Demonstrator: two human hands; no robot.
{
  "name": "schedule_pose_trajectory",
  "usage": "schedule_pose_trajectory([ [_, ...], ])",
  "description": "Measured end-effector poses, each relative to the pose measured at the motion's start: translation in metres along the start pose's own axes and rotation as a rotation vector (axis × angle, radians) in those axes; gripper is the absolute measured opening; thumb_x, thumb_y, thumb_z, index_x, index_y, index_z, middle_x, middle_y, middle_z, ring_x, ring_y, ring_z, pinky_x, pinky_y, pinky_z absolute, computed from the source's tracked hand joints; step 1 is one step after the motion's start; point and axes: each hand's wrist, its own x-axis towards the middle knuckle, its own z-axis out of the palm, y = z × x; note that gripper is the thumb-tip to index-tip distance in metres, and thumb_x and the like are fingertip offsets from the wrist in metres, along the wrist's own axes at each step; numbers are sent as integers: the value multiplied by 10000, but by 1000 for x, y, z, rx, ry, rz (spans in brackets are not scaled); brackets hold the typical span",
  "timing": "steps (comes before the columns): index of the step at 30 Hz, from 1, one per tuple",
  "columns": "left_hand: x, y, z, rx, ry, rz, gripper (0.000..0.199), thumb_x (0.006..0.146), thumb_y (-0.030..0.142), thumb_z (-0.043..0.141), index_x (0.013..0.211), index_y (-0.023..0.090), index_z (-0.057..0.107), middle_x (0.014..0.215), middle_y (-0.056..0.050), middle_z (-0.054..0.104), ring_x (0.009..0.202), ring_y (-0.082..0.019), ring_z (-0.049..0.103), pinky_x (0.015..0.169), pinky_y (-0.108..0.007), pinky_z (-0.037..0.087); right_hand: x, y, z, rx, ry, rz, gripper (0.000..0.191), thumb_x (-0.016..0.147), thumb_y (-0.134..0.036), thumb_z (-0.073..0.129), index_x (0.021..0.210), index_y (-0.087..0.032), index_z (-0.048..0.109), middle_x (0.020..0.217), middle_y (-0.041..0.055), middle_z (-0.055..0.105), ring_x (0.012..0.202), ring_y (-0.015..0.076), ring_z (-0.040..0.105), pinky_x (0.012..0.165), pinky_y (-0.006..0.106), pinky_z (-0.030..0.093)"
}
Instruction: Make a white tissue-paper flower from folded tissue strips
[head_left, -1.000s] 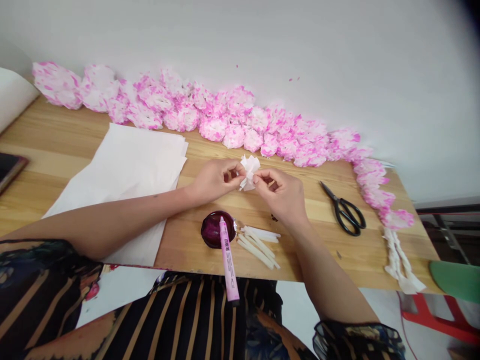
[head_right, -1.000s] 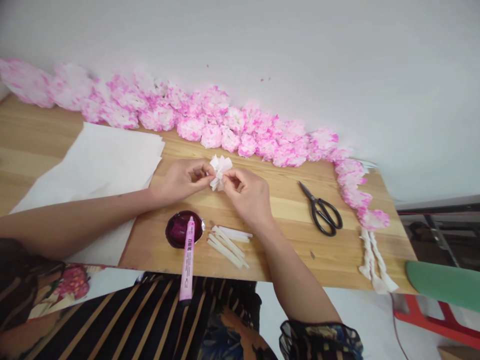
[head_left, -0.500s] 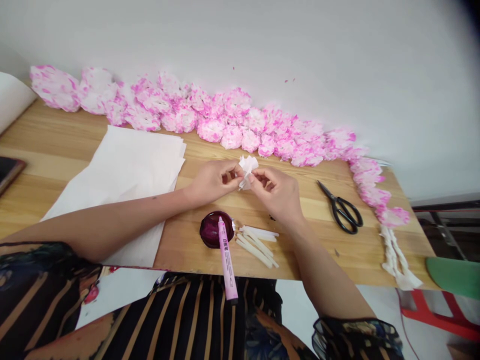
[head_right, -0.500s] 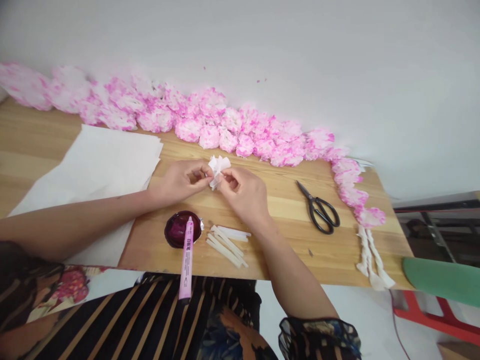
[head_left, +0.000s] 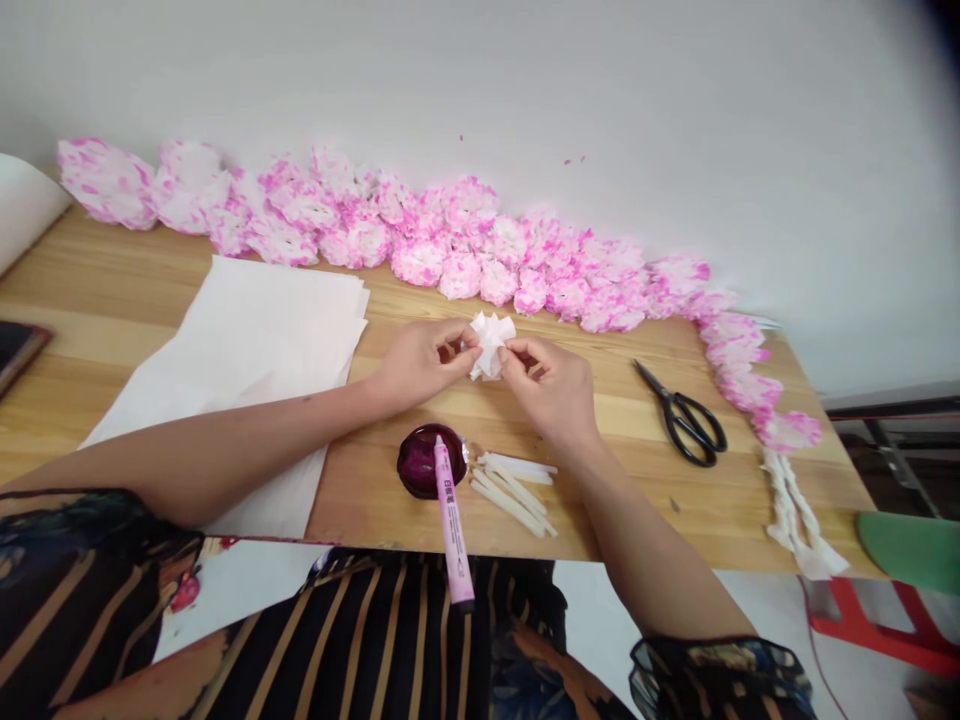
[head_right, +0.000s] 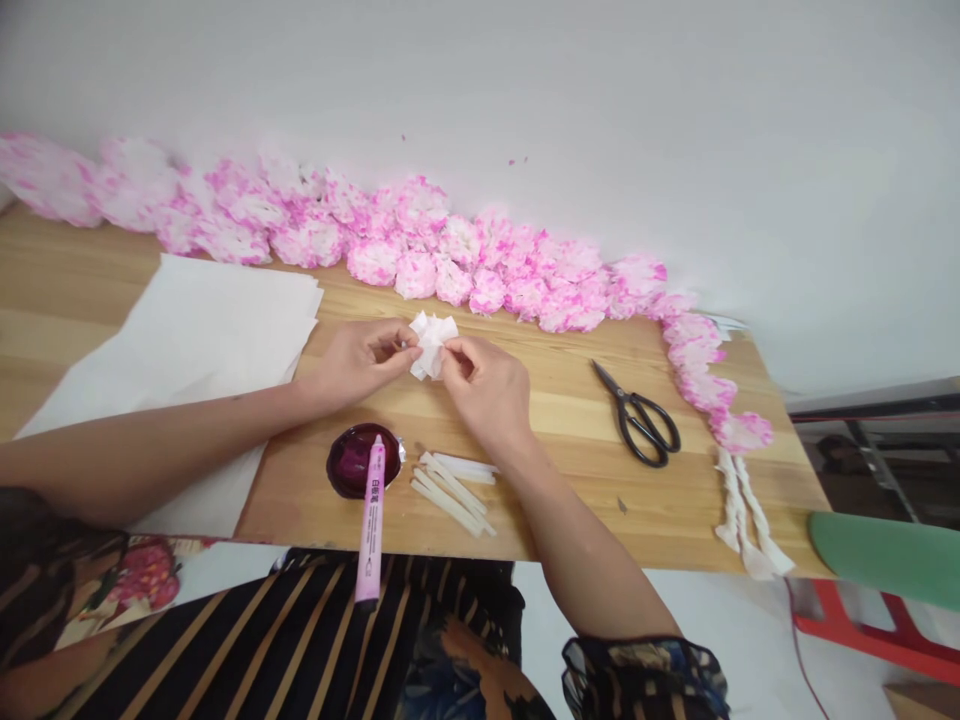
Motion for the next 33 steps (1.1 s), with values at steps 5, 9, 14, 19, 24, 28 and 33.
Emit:
schedule_pose_trajectory([
  [5,0,-1,0,26,-2,12,143,846,253,586,736,160,594,663,19,594,588,-82,492,547,-208,351,2,0,-4,74,-19,6,170,865,-299,580,853,-206,721,758,-2,715,624,133,582,601,262,417],
  [9,-2,1,0,127,-27,84,154,857,269,595,743,170,623,665,6,622,595,-93,513,547,-216,356,0,-4,-3,-17,26,-117,154,873,-317,600,882,-209,709,799,21,710,689,148,593,643,278,432],
  [14,-2,4,-1,146,-29,85,157,856,328,620,829,178,654,704,5,667,579,-89,529,549,-211,380,-2,-5,2,-96,50,-187,162,908,-253,560,832,-220,700,813,33,716,723,159,609,655,287,422],
  [19,0,3,1,86,9,54,133,868,264,577,824,166,655,719,9,681,591,-80,543,570,-202,393,-2,-4,4,-130,66,-219,185,924,-268,555,849,-211,714,775,43,701,728,171,608,669,299,412],
  [24,0,1,2,-9,18,7,143,849,249,566,759,159,630,695,7,655,604,-87,535,562,-203,388,1,0,3,34,29,-99,161,897,-258,570,863,-211,720,817,22,721,691,148,598,645,274,428],
  [28,1,1,1,-71,41,-37,148,840,280,583,767,155,614,708,-1,650,617,-90,544,565,-200,403,3,3,1,221,-2,62,168,871,-295,600,850,-199,737,739,-7,709,589,122,558,554,244,405],
  [33,0,7,0,-12,0,-40,197,844,359,613,838,163,628,694,11,645,568,-82,512,515,-193,367,-1,1,3,193,-24,-1,199,885,-303,580,876,-198,749,802,11,730,632,130,587,597,249,433],
])
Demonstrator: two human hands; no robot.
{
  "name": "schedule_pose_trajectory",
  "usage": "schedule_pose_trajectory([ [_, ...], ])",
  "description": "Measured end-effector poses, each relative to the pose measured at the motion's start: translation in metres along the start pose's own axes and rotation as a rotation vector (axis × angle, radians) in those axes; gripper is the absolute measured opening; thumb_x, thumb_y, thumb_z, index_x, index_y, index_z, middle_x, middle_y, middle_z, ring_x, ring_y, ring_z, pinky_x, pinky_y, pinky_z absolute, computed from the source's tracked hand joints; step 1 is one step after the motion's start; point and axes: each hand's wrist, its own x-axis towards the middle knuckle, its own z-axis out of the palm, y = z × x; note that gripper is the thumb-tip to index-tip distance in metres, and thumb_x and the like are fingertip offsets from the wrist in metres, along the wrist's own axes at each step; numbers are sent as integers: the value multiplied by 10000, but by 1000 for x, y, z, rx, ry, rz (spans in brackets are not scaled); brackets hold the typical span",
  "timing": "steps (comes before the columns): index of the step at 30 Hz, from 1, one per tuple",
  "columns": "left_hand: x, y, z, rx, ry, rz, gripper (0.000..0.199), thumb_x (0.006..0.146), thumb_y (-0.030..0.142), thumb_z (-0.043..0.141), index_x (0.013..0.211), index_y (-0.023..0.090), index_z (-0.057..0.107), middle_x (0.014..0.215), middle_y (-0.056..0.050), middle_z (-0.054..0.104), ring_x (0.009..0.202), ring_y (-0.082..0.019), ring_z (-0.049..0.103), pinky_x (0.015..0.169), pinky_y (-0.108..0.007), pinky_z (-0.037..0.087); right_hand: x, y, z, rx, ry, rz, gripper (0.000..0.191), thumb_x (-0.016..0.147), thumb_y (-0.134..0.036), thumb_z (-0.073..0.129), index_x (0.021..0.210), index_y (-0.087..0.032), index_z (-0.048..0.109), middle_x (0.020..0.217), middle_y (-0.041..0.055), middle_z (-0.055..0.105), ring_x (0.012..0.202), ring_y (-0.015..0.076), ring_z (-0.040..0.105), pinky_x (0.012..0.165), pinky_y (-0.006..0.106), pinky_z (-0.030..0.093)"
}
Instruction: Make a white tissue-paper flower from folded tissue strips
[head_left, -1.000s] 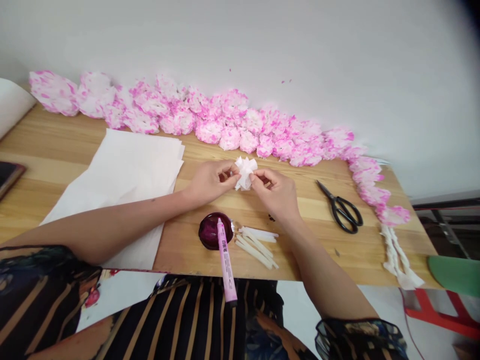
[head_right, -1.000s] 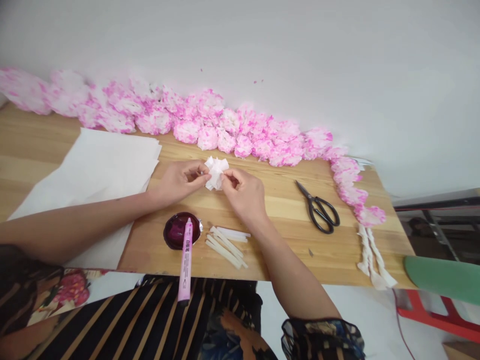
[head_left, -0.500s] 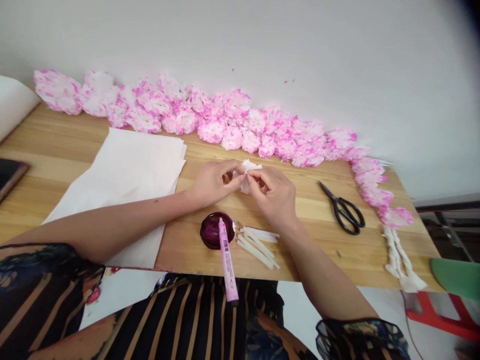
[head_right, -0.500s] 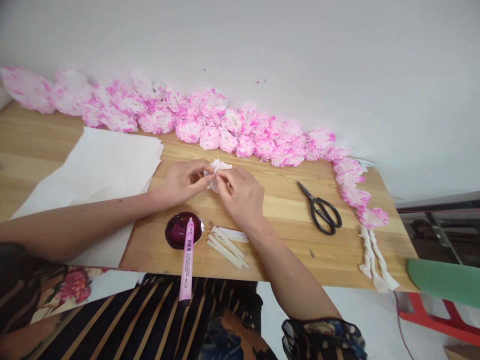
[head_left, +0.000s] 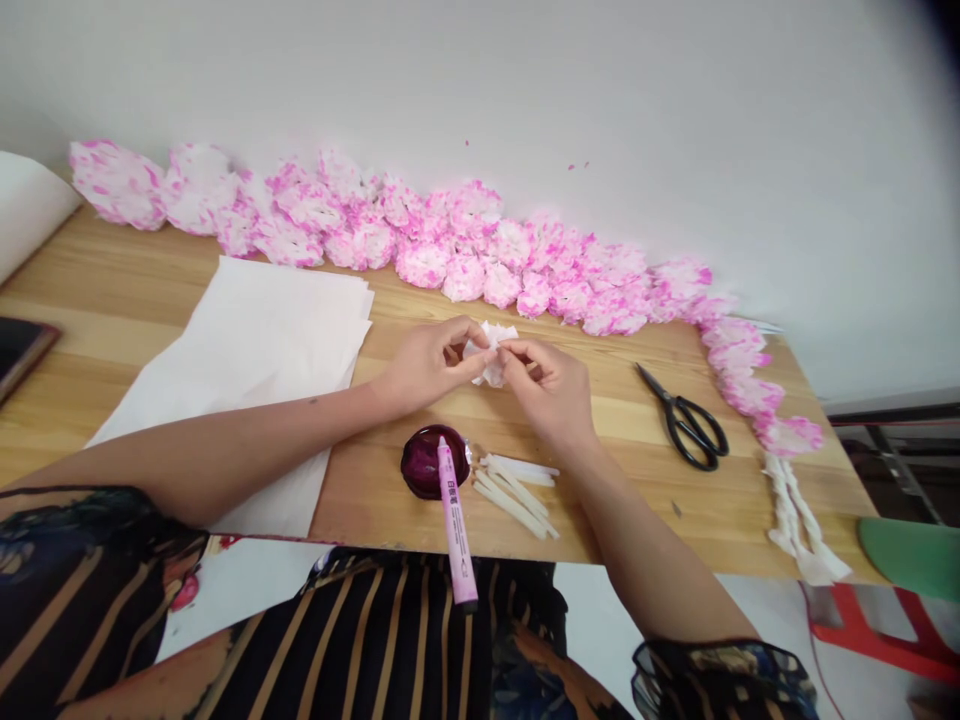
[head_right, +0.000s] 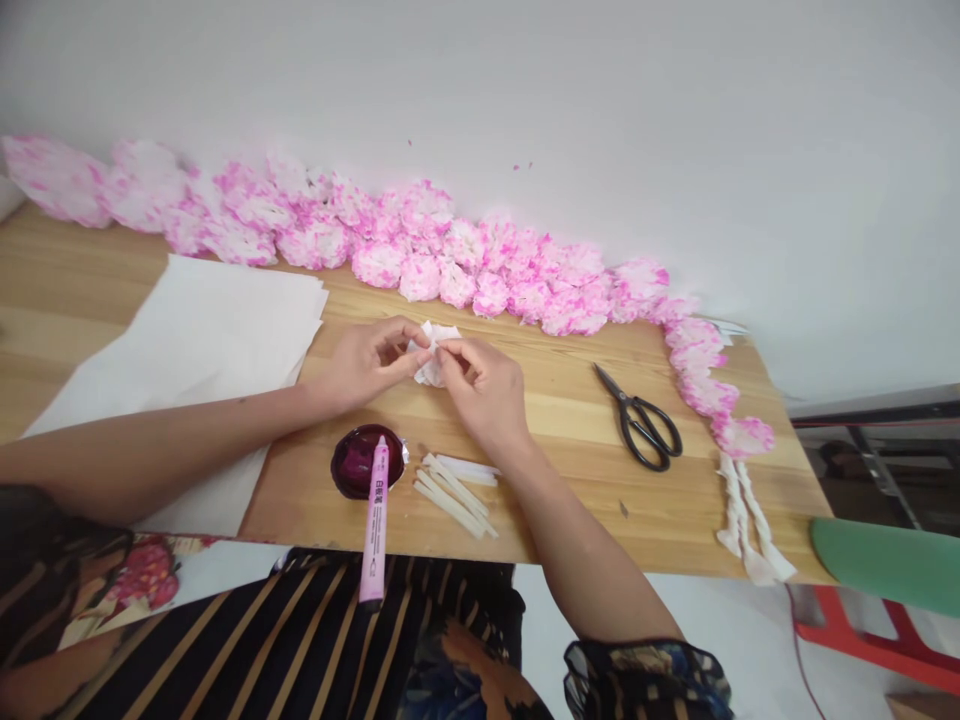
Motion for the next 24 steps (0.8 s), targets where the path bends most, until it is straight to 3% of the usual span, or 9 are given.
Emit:
schedule_pose_trajectory([
  [5,0,0,1,48,-2,14,128,837,269,585,770,161,606,667,22,618,561,-74,486,534,-196,349,-1,1,2,-43,-5,-52,213,900,-309,567,907,-213,757,868,28,747,741,158,634,660,260,454],
  [10,1,-6,2,-82,14,-35,122,827,257,584,758,156,589,672,26,611,575,-74,507,546,-197,363,5,4,-1,57,4,109,212,863,-324,585,861,-192,750,728,1,698,585,123,540,575,252,412],
  [13,1,-7,2,-85,7,-28,119,825,249,587,752,155,584,686,24,621,587,-74,517,555,-196,371,7,4,-3,139,-27,165,223,851,-348,592,860,-184,744,710,-4,683,585,120,534,576,249,417],
  [20,-3,-3,2,101,-44,68,159,854,270,599,739,160,603,658,17,611,595,-90,514,553,-216,352,4,-3,-3,-181,48,-82,179,880,-321,601,849,-190,720,756,24,672,674,146,555,651,283,405],
  [24,-1,-3,3,38,-51,79,149,858,309,629,812,167,621,694,25,637,571,-77,504,541,-206,359,2,-4,-2,-197,63,-145,181,909,-285,576,841,-206,723,776,28,699,698,154,582,677,291,412],
])
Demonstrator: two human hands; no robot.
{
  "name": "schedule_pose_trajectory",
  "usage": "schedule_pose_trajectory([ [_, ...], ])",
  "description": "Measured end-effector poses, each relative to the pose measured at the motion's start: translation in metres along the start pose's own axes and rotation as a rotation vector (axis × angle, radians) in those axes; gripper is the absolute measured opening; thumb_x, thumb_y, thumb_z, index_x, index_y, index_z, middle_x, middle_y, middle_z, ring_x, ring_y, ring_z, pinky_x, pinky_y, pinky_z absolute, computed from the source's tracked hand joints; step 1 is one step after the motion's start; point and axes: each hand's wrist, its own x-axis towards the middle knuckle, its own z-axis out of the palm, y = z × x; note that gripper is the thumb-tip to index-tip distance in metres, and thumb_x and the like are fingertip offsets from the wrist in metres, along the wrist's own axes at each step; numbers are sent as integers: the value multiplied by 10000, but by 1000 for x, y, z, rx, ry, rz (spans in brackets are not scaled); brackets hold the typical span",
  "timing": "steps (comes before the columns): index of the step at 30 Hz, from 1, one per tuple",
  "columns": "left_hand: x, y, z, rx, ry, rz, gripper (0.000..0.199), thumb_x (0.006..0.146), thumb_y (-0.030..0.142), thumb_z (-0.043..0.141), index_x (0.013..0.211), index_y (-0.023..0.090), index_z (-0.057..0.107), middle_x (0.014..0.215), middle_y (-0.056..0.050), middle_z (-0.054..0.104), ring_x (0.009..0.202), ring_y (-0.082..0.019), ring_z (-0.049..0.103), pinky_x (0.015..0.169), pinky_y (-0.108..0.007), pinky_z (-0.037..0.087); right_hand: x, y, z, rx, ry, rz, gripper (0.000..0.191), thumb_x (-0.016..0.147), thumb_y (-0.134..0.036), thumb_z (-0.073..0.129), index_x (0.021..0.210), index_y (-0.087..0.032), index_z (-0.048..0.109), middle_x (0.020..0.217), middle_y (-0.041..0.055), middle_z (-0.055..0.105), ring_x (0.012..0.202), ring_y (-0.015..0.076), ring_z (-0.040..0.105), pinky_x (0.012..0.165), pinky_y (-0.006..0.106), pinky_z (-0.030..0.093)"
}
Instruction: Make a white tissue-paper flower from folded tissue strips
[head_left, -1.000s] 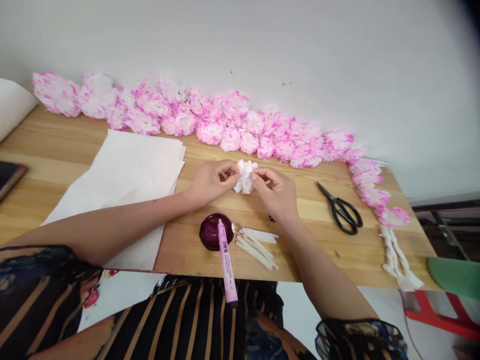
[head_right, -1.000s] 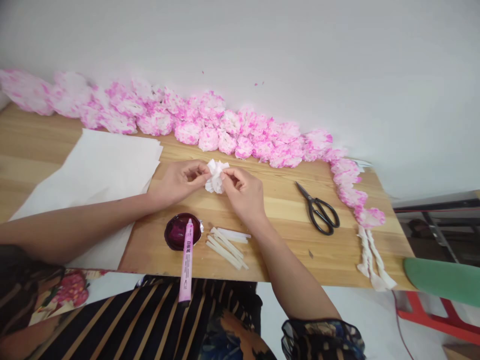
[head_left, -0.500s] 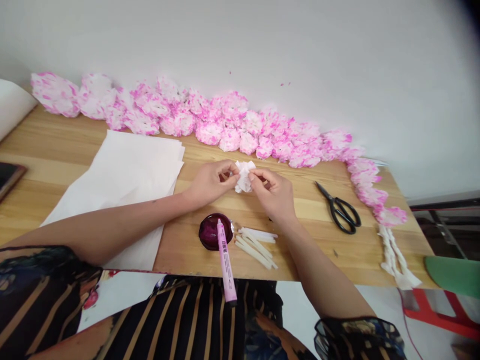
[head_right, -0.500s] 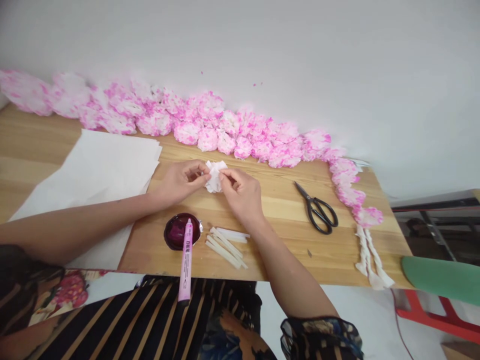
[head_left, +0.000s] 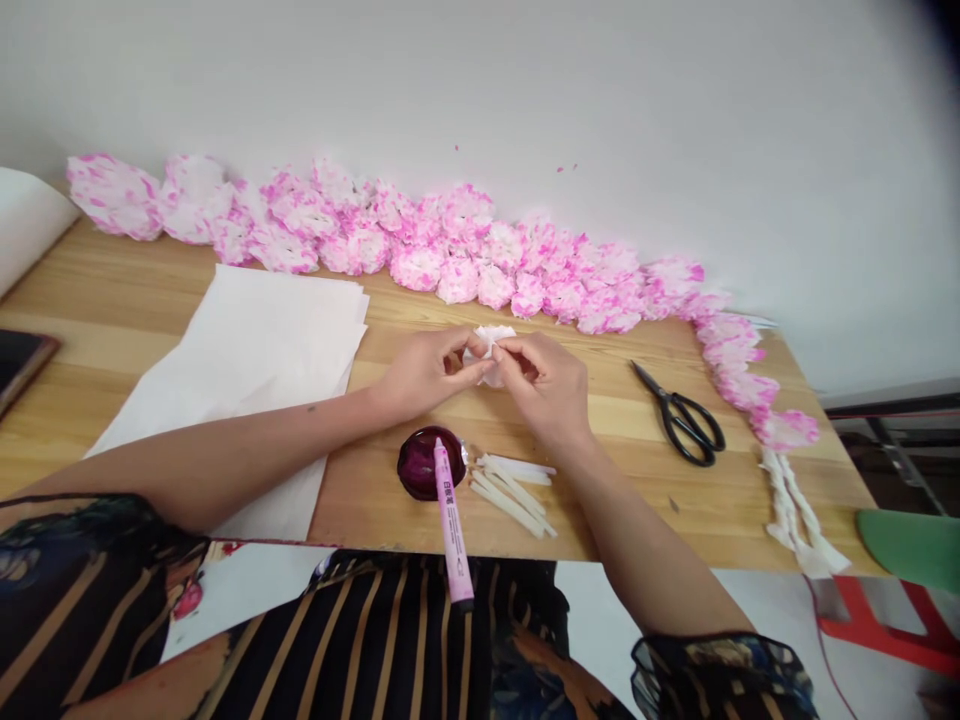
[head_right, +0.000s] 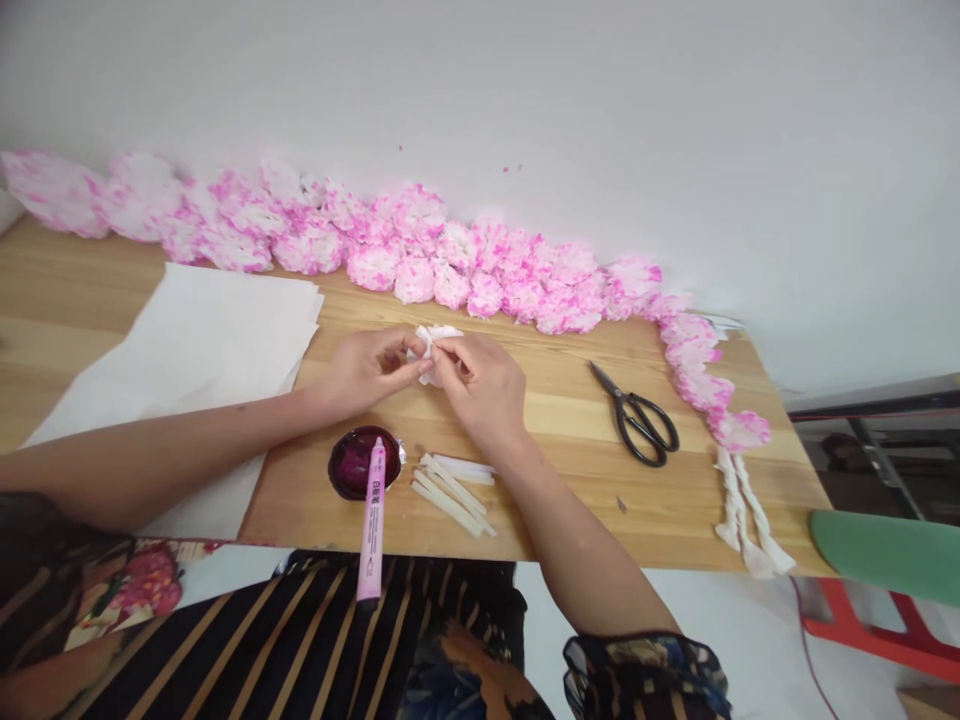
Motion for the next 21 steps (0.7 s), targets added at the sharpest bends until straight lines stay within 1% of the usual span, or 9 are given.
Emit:
schedule_pose_trajectory([
  [4,2,-4,2,-50,22,5,125,877,265,581,821,164,627,710,20,636,595,-77,508,556,-198,370,-1,1,2,57,-2,25,174,904,-282,582,849,-203,726,767,18,700,686,147,583,671,288,412],
  [7,1,-8,4,-63,29,2,138,880,258,570,797,161,623,677,20,605,593,-81,494,553,-202,360,0,3,3,160,-3,153,178,889,-311,587,819,-201,708,716,-4,674,628,130,556,624,275,406],
  [10,-1,-9,4,-64,40,12,138,873,264,580,788,161,616,695,14,613,601,-83,495,556,-204,362,3,7,4,364,-28,294,187,868,-337,590,790,-196,686,678,-17,648,599,120,545,598,261,419],
  [12,-1,-8,3,-66,43,8,135,868,267,585,791,161,620,714,10,628,607,-82,505,564,-206,370,6,10,3,499,-63,360,195,852,-353,602,765,-193,673,660,-20,635,588,115,541,581,251,424],
  [14,-1,-8,2,-81,60,-17,135,862,270,589,790,160,618,710,11,629,603,-81,510,565,-207,374,8,12,1,568,-67,405,206,850,-375,608,778,-194,677,672,-16,640,582,108,533,547,239,409],
  [16,0,-7,1,-112,91,-57,139,853,281,593,789,159,612,702,12,619,603,-84,513,566,-209,378,10,14,-3,564,-29,402,228,870,-403,595,841,-200,696,722,-6,665,603,108,537,532,233,395],
  [18,2,-8,0,-157,116,-95,147,846,298,595,798,159,607,719,7,618,620,-89,523,573,-213,389,10,14,-9,493,6,352,255,894,-423,575,869,-206,707,775,4,687,643,112,550,557,236,403],
  [19,3,-9,0,-181,122,-113,153,844,307,596,805,159,605,733,3,619,629,-92,529,577,-215,396,9,13,-12,439,2,324,268,901,-429,570,853,-205,709,785,7,692,658,115,554,577,242,408],
  [21,5,-10,-1,-214,127,-141,168,842,325,595,817,159,601,753,-2,619,641,-97,535,582,-218,409,8,12,-15,326,-48,269,289,904,-434,574,802,-199,708,769,9,690,663,120,553,604,254,406],
])
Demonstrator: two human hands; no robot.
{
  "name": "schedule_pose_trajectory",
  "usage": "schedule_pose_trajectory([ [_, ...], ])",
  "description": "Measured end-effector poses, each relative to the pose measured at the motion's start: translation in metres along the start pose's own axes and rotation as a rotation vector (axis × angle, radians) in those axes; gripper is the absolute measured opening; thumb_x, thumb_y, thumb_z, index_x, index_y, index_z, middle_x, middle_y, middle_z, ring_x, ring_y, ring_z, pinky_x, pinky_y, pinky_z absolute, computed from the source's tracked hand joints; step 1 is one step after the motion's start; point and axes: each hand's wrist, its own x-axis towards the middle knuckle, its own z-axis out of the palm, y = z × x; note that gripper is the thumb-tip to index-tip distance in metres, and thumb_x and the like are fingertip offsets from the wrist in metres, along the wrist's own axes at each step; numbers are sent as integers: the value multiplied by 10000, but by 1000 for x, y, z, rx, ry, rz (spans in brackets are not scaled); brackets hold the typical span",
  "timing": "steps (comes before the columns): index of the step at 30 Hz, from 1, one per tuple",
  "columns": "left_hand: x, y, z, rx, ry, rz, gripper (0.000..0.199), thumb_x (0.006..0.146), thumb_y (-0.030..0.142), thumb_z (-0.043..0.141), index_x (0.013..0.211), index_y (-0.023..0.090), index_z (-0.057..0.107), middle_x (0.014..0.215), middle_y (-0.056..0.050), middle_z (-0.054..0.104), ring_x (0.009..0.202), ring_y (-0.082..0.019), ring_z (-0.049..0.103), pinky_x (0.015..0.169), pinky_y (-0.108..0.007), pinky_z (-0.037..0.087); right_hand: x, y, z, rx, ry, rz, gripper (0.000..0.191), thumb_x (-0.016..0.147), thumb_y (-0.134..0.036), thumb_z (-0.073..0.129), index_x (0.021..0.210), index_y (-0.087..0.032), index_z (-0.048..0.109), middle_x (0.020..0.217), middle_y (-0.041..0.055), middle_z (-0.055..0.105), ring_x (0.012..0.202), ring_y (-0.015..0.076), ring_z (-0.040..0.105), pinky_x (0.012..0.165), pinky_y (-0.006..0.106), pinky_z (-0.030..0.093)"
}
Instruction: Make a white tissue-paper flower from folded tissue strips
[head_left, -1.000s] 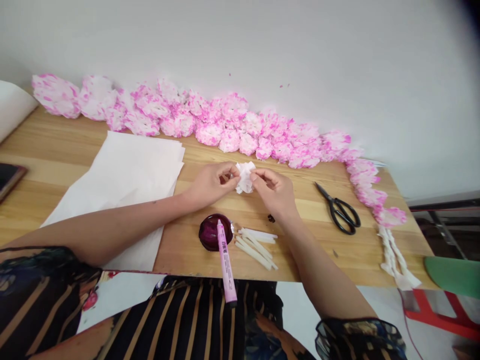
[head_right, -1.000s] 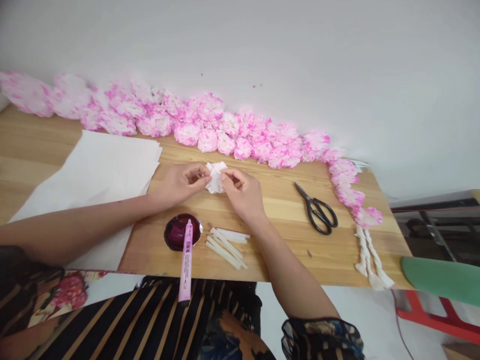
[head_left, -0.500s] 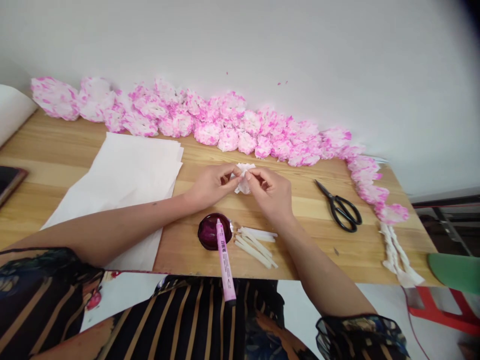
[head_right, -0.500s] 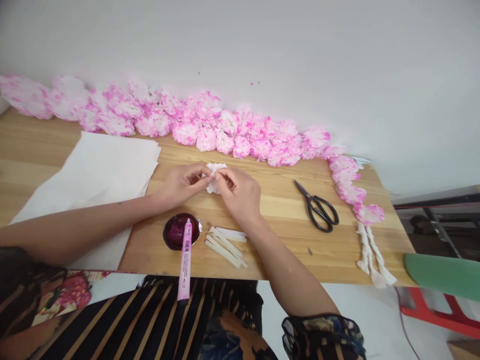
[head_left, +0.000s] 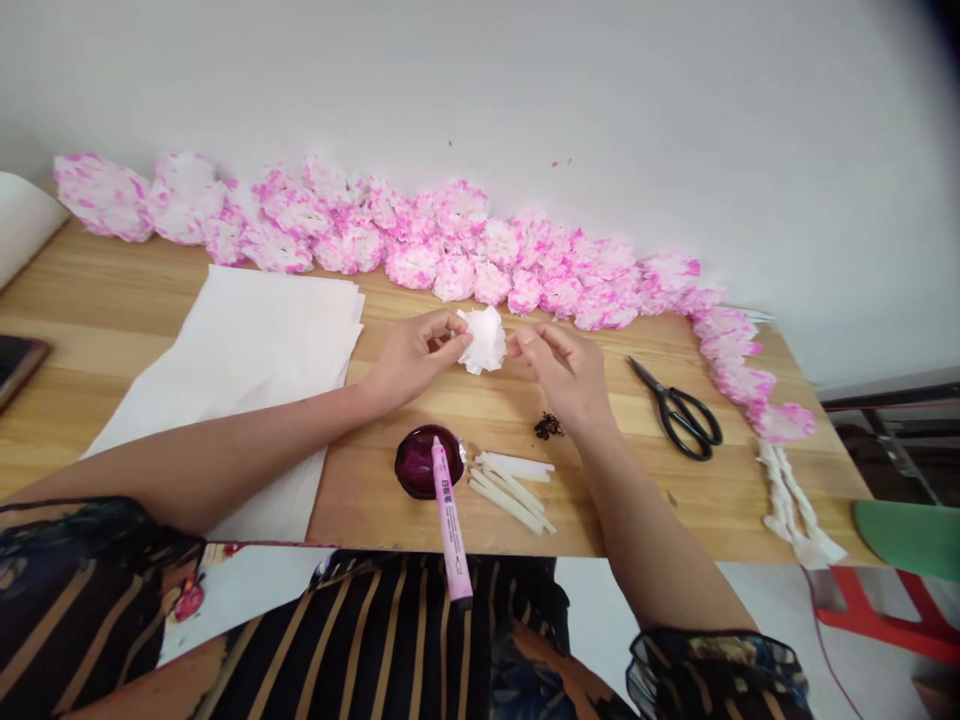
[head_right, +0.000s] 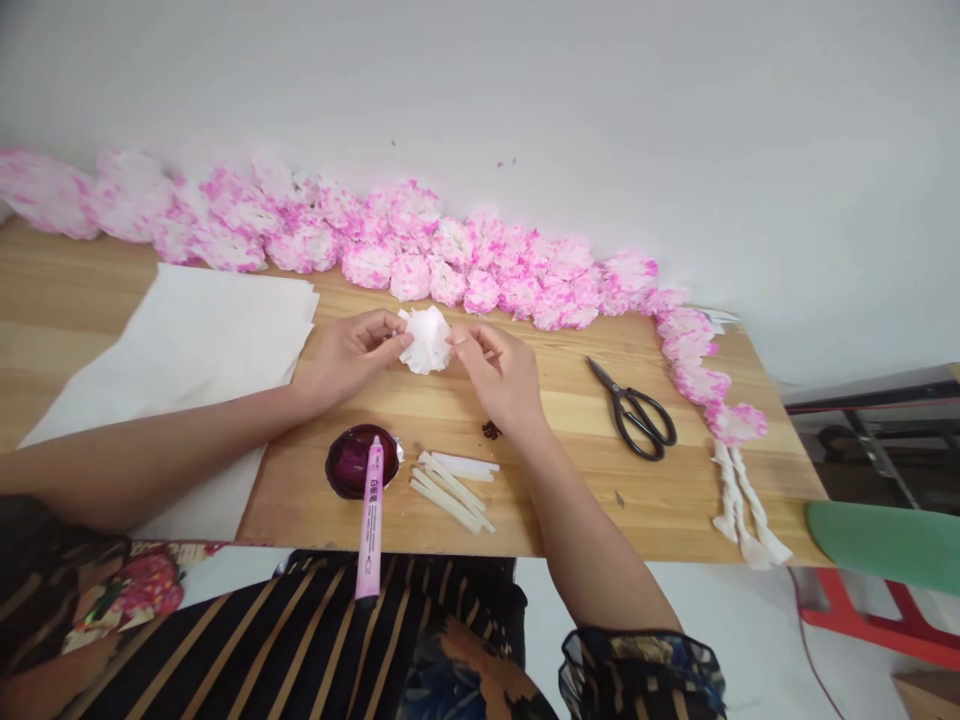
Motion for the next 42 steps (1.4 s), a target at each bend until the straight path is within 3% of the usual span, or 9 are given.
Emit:
schedule_pose_trajectory([
  [7,2,-3,-2,1,-39,-8,223,876,378,577,845,159,607,762,-8,615,663,-105,556,590,-217,445,-4,2,9,-284,-102,-141,139,839,-315,649,774,-202,698,721,-7,655,669,131,534,635,271,368],
  [11,0,0,-2,3,-90,22,311,872,428,608,1047,172,594,853,-18,665,697,-107,592,605,-211,462,-3,3,11,-97,-134,-6,180,842,-329,613,748,-191,681,690,-17,620,630,117,492,608,256,366],
  [15,-3,6,0,77,-87,56,449,810,279,676,1228,203,532,990,-19,695,686,-88,597,649,-212,487,0,3,9,120,-166,99,227,816,-394,637,742,-183,676,633,-37,562,566,92,420,559,240,339],
  [17,-3,6,0,108,-77,72,434,823,224,636,1241,206,519,944,-9,699,685,-93,599,665,-218,486,1,4,8,182,-170,134,244,805,-417,652,728,-186,661,597,-47,528,537,86,391,536,237,328],
  [20,-2,1,0,114,-34,99,327,834,203,594,1155,196,530,836,12,673,688,-103,595,667,-224,473,2,6,8,262,-166,190,282,800,-453,670,704,-190,634,577,-51,507,516,83,388,513,234,331],
  [23,-1,-2,-1,160,-31,193,70,840,167,541,897,180,582,794,0,653,689,-106,570,657,-232,448,2,7,9,303,-168,211,295,801,-461,678,701,-189,626,578,-47,513,514,83,402,510,234,343],
  [25,-1,0,-2,212,-77,267,99,836,141,526,782,173,602,785,-17,657,711,-114,569,664,-240,441,2,7,9,287,-164,201,296,802,-464,677,706,-187,632,560,-51,496,511,83,396,506,234,330],
  [32,-2,10,-1,316,-92,258,162,837,347,681,815,187,671,845,-38,668,708,-124,575,643,-253,441,1,3,13,190,-125,98,221,793,-400,652,763,-183,680,646,-40,553,549,82,398,542,241,338],
  [42,0,4,0,174,-47,136,141,838,253,592,732,167,630,744,-12,651,677,-112,551,624,-238,411,2,8,15,76,-106,46,199,825,-363,618,788,-180,689,686,-22,606,616,104,488,606,246,390],
])
